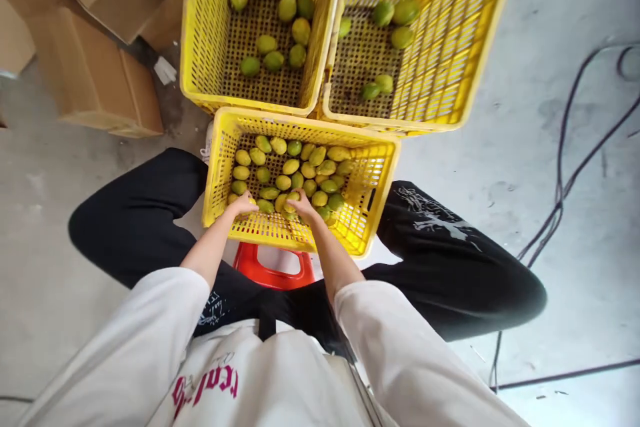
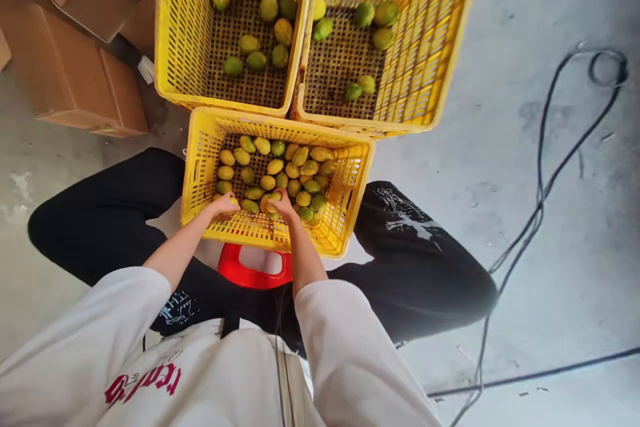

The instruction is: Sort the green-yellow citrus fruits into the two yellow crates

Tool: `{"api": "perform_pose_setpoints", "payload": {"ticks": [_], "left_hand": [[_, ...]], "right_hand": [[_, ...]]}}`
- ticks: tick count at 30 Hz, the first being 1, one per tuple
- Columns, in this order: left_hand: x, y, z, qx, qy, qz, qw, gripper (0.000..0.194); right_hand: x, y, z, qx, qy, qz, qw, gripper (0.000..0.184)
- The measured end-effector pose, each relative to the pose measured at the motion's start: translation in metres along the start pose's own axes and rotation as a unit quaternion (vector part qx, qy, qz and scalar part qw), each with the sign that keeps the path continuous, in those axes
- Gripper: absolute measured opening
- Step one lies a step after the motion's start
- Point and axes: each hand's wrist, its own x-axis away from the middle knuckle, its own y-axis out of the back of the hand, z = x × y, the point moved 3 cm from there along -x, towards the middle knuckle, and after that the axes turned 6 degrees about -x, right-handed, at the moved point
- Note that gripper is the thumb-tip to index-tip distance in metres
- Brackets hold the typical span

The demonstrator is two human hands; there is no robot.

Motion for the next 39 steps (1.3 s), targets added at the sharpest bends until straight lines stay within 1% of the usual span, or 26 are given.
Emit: {"api": "perform_pose_setpoints", "payload": {"ticks": [1,3,5,6,7,8,9,11,12,13,15,17,19,21,24,26,28,30,32,35,36,37,39], "left_hand": [[0.008,-0.006,0.003,0.015,0.009,0.009,1.0,0.037],[0.023,-0.022,0.004,0.048,0.011,0.025,0.998,0.035],[0.038,-0.041,0.0,0.094,-0.006,0.038,0.995,0.028],[0.046,-0.05,-0.003,0.12,-0.02,0.045,0.991,0.024],[0.054,-0.059,-0.006,0.152,-0.035,0.055,0.986,0.021],[0.062,-0.066,-0.009,0.192,-0.05,0.071,0.978,0.019],[0.071,-0.073,-0.011,0.247,-0.063,0.092,0.962,0.019],[0.086,-0.081,-0.011,0.374,-0.081,0.135,0.914,0.023],[0.092,-0.084,-0.009,0.424,-0.088,0.148,0.889,0.025],[0.098,-0.085,-0.006,0.459,-0.094,0.153,0.87,0.026],[0.105,-0.086,0.003,0.484,-0.102,0.144,0.857,0.025],[0.11,-0.088,0.011,0.5,-0.093,0.138,0.85,0.024],[0.114,-0.091,0.016,0.509,-0.083,0.143,0.845,0.027],[0.12,-0.092,0.017,0.508,-0.084,0.156,0.843,0.033],[0.132,-0.09,0.016,0.5,-0.097,0.179,0.842,0.038],[0.143,-0.085,0.014,0.492,-0.112,0.193,0.841,0.037],[0.155,-0.075,0.008,0.492,-0.14,0.21,0.834,0.032],[0.17,-0.061,0.0,0.491,-0.181,0.223,0.822,0.026],[0.186,-0.046,-0.01,0.478,-0.222,0.228,0.819,0.023],[0.21,-0.025,-0.026,0.458,-0.263,0.227,0.818,0.023],[0.218,-0.02,-0.032,0.452,-0.273,0.228,0.818,0.023],[0.225,-0.015,-0.04,0.443,-0.28,0.231,0.82,0.023],[0.241,-0.008,-0.059,0.409,-0.293,0.237,0.831,0.023]], "right_hand": [[0.008,0.003,-0.008,-0.056,-0.037,-0.026,0.997,0.044],[0.021,0.005,-0.014,-0.14,-0.04,-0.034,0.989,0.036],[0.03,0.006,-0.013,-0.268,-0.023,-0.025,0.963,0.031],[0.033,0.006,-0.011,-0.327,-0.013,-0.022,0.945,0.028],[0.035,0.007,-0.008,-0.371,0.0,-0.02,0.928,0.025],[0.038,0.007,-0.005,-0.394,0.017,-0.017,0.919,0.022],[0.041,0.006,-0.002,-0.403,0.035,-0.009,0.914,0.019],[0.048,0.001,0.004,-0.402,0.078,0.018,0.912,0.016],[0.053,-0.003,0.006,-0.401,0.1,0.032,0.91,0.015],[0.058,-0.007,0.007,-0.403,0.119,0.042,0.907,0.015],[0.068,-0.017,0.008,-0.411,0.15,0.041,0.898,0.016],[0.079,-0.025,0.007,-0.418,0.17,0.03,0.892,0.018],[0.089,-0.031,0.006,-0.412,0.189,0.028,0.891,0.022],[0.098,-0.034,0.006,-0.388,0.21,0.032,0.897,0.026],[0.11,-0.035,0.008,-0.364,0.232,0.041,0.901,0.029],[0.119,-0.037,0.01,-0.377,0.238,0.05,0.894,0.026],[0.128,-0.039,0.014,-0.393,0.243,0.061,0.885,0.022],[0.138,-0.041,0.02,-0.409,0.247,0.08,0.875,0.018],[0.147,-0.044,0.029,-0.439,0.247,0.118,0.856,0.015],[0.159,-0.049,0.052,-0.499,0.226,0.196,0.814,0.011],[0.162,-0.051,0.063,-0.51,0.213,0.213,0.806,0.01],[0.165,-0.053,0.075,-0.513,0.197,0.226,0.804,0.009],[0.17,-0.056,0.105,-0.498,0.16,0.245,0.816,0.008]]}}
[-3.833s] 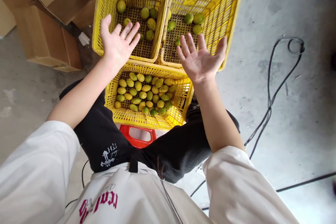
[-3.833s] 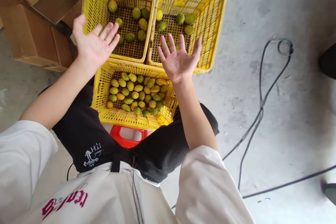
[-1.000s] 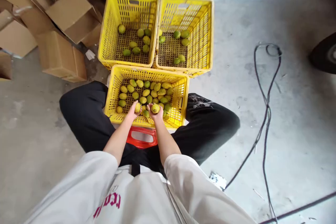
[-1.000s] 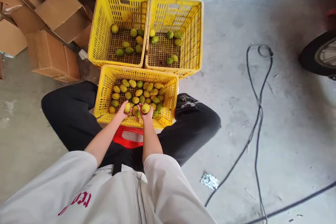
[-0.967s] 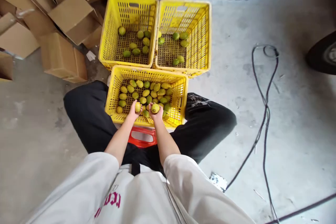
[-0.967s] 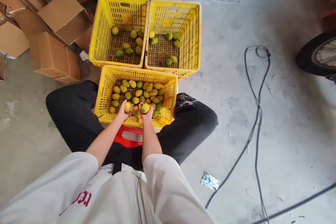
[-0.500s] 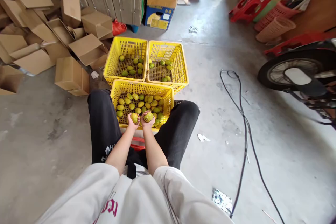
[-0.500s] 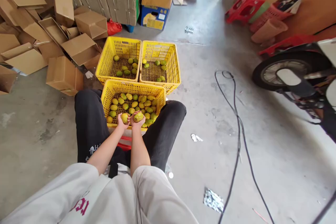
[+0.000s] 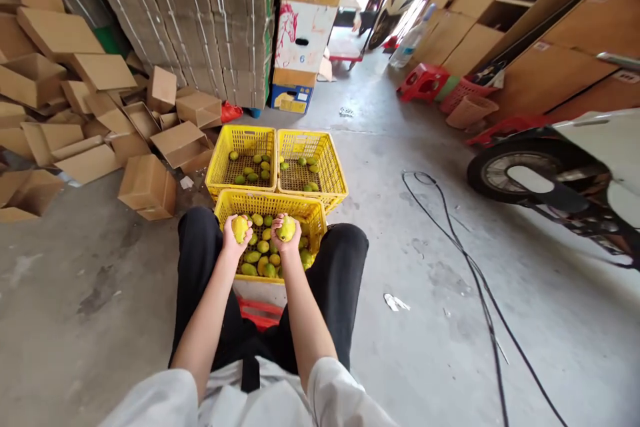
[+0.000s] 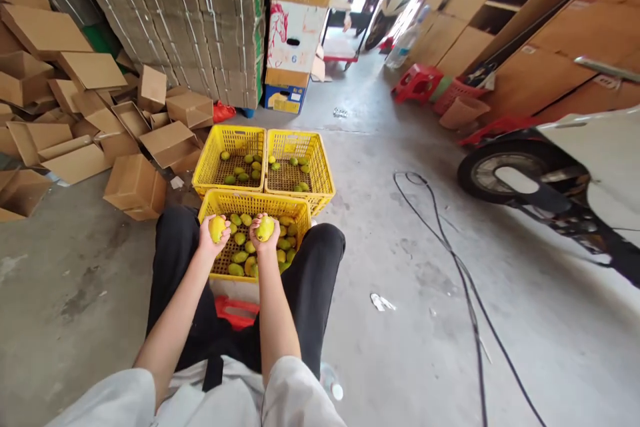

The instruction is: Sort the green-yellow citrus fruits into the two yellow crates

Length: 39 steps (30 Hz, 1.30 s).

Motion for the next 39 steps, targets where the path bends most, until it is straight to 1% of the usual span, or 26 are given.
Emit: {"api": "perform_pose_setpoints", "payload": {"ticks": [2,4,6,8,10,11,13,15,17,19,21,23,25,27,30,32,34,36,39], "left_hand": [[-0.005,-0.02,-0.023,-0.044,-0.003,0.021,0.999,0.024],[-0.014,-0.042,-0.05,-0.083,-0.015,0.043,0.996,0.026],[-0.027,-0.063,-0.076,-0.114,-0.023,0.062,0.991,0.027],[-0.041,-0.081,-0.097,-0.142,-0.018,0.079,0.987,0.029],[-0.057,-0.094,-0.108,-0.164,0.001,0.109,0.98,0.031],[-0.065,-0.099,-0.109,-0.171,0.015,0.134,0.976,0.032],[-0.081,-0.104,-0.104,-0.175,0.052,0.194,0.964,0.035],[-0.097,-0.102,-0.092,-0.163,0.098,0.245,0.951,0.041],[-0.11,-0.094,-0.079,-0.13,0.129,0.261,0.948,0.046],[-0.12,-0.086,-0.071,-0.081,0.13,0.272,0.95,0.042],[-0.124,-0.082,-0.067,-0.043,0.108,0.273,0.955,0.031],[-0.123,-0.085,-0.065,-0.038,0.093,0.27,0.958,0.024],[-0.12,-0.094,-0.063,-0.03,0.076,0.271,0.959,0.021],[-0.118,-0.104,-0.059,-0.022,0.074,0.267,0.961,0.019],[-0.119,-0.115,-0.049,-0.028,0.085,0.242,0.966,0.016],[-0.121,-0.12,-0.044,-0.047,0.093,0.24,0.965,0.017],[-0.123,-0.122,-0.042,-0.067,0.096,0.249,0.961,0.022],[-0.124,-0.123,-0.045,-0.069,0.096,0.245,0.962,0.029],[-0.123,-0.121,-0.056,-0.03,0.1,0.22,0.97,0.037]], "right_hand": [[-0.011,-0.03,0.016,0.035,-0.054,0.008,0.998,0.007],[-0.019,-0.061,0.036,0.088,-0.093,0.04,0.991,0.006],[-0.023,-0.086,0.058,0.136,-0.127,0.077,0.979,0.008],[-0.025,-0.104,0.079,0.156,-0.155,0.09,0.971,0.009],[-0.03,-0.114,0.094,0.158,-0.168,0.081,0.97,0.012],[-0.034,-0.117,0.1,0.161,-0.167,0.075,0.97,0.016],[-0.046,-0.119,0.105,0.179,-0.155,0.072,0.969,0.025],[-0.059,-0.117,0.103,0.207,-0.146,0.096,0.963,0.034],[-0.071,-0.111,0.097,0.228,-0.149,0.141,0.952,0.039],[-0.079,-0.105,0.092,0.224,-0.146,0.175,0.947,0.037],[-0.083,-0.101,0.089,0.208,-0.146,0.181,0.95,0.032],[-0.083,-0.101,0.089,0.182,-0.165,0.171,0.954,0.031],[-0.083,-0.105,0.091,0.146,-0.178,0.158,0.96,0.03],[-0.085,-0.107,0.094,0.125,-0.185,0.13,0.966,0.027],[-0.09,-0.104,0.097,0.13,-0.196,0.09,0.968,0.029],[-0.095,-0.101,0.1,0.137,-0.196,0.088,0.967,0.031],[-0.099,-0.1,0.104,0.138,-0.18,0.098,0.969,0.028],[-0.1,-0.101,0.108,0.137,-0.163,0.106,0.971,0.024],[-0.096,-0.109,0.109,0.139,-0.152,0.12,0.971,0.026]]}}
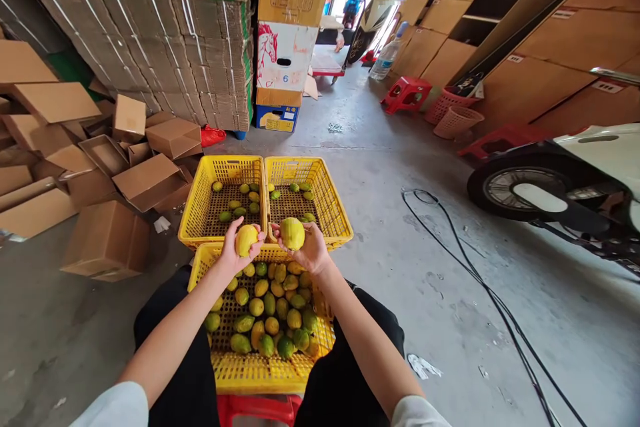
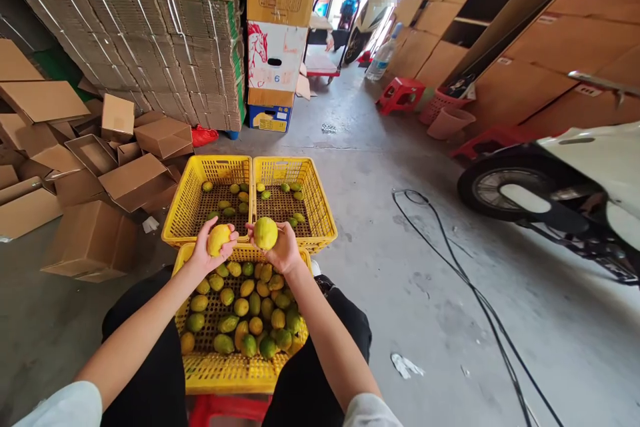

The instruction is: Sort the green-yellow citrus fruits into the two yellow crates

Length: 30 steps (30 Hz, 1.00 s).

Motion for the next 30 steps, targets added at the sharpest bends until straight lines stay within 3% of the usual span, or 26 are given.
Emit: {"api": "perform_pose_setpoints", "payload": {"ticks": [5,12,16,21,27,30], "left_hand": [[0.005,-0.001,-0.011,0.027,0.006,-0.02,0.999,0.032],[-0.003,-0.008,-0.002,-0.015,-0.002,-0.03,0.999,0.026],[-0.004,-0.007,-0.004,0.007,-0.031,-0.027,0.999,0.016],[-0.002,-0.003,-0.011,0.001,-0.034,-0.087,0.996,0.011],[-0.003,-0.009,-0.009,-0.009,-0.042,-0.024,0.999,0.009],[-0.004,-0.008,-0.008,0.0,-0.041,-0.028,0.999,0.009]], "right_hand": [[0.002,-0.012,-0.007,-0.039,0.008,0.01,0.999,0.023],[-0.006,-0.003,-0.009,-0.08,-0.035,0.026,0.996,0.025],[-0.007,-0.004,-0.005,-0.047,0.028,0.008,0.998,0.025],[-0.005,-0.014,-0.007,0.026,0.068,0.024,0.997,0.031],[-0.003,-0.011,-0.005,-0.002,0.074,-0.007,0.997,0.025],[-0.003,-0.01,-0.004,-0.009,0.076,-0.019,0.997,0.022]]}}
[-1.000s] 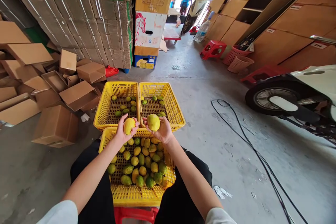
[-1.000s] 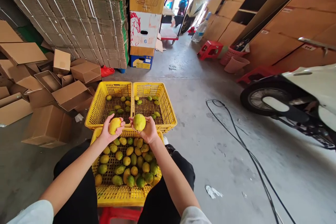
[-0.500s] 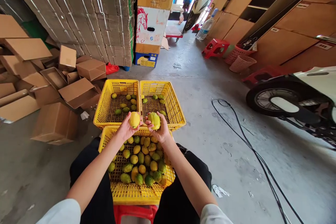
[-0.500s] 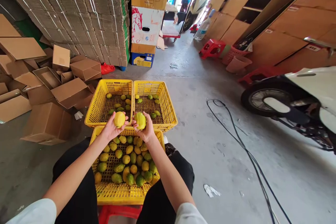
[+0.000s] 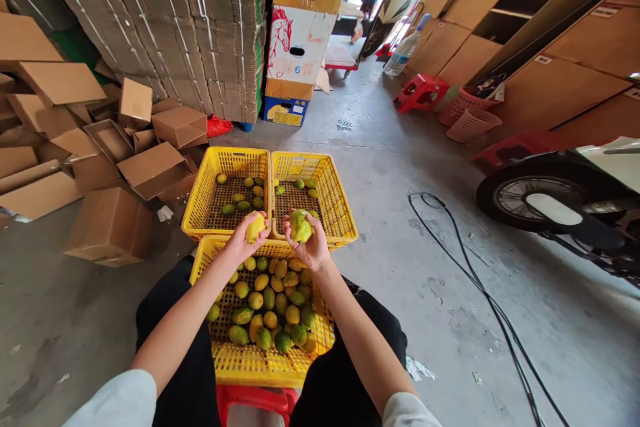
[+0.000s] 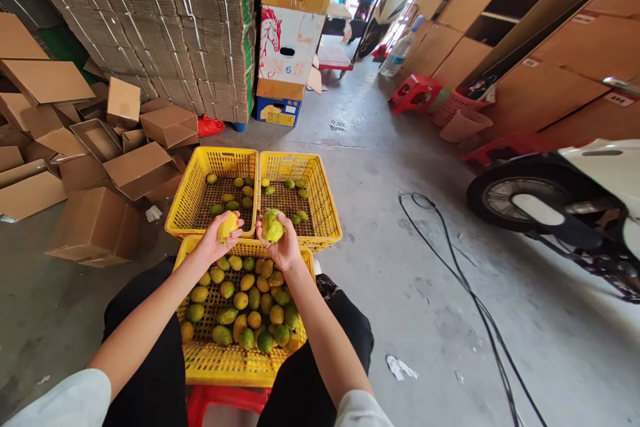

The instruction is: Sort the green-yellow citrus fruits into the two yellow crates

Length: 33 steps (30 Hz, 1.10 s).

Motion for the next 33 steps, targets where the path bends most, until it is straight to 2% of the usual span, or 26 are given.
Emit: {"api": "perform_pose_setpoints", "payload": {"ticks": [8,12,16,20,23,27,33], "left_hand": [[0.003,0.005,-0.002,0.053,0.007,-0.042,0.998,0.029],[0.004,0.006,-0.003,0.04,0.008,-0.049,0.998,0.026],[0.002,0.011,-0.006,0.035,-0.018,-0.055,0.998,0.016],[0.004,0.016,-0.008,0.027,-0.048,-0.039,0.998,0.016],[0.004,0.018,-0.005,0.005,-0.042,-0.027,0.999,0.013],[0.004,0.022,0.001,-0.011,-0.043,-0.019,0.999,0.017],[0.008,0.029,0.004,0.046,-0.009,-0.045,0.998,0.021]], "right_hand": [[0.0,-0.007,0.003,0.024,0.026,0.036,0.999,0.032],[0.001,-0.007,0.004,0.032,0.015,0.044,0.998,0.04],[0.005,-0.004,0.006,0.005,0.009,0.038,0.999,0.032],[0.01,-0.005,0.006,-0.002,-0.017,0.071,0.997,0.028],[0.011,-0.006,0.005,0.03,-0.019,0.086,0.996,0.032],[0.009,-0.004,0.002,0.068,-0.008,0.064,0.996,0.029],[0.008,-0.002,-0.001,0.078,-0.032,0.055,0.995,0.034]]}}
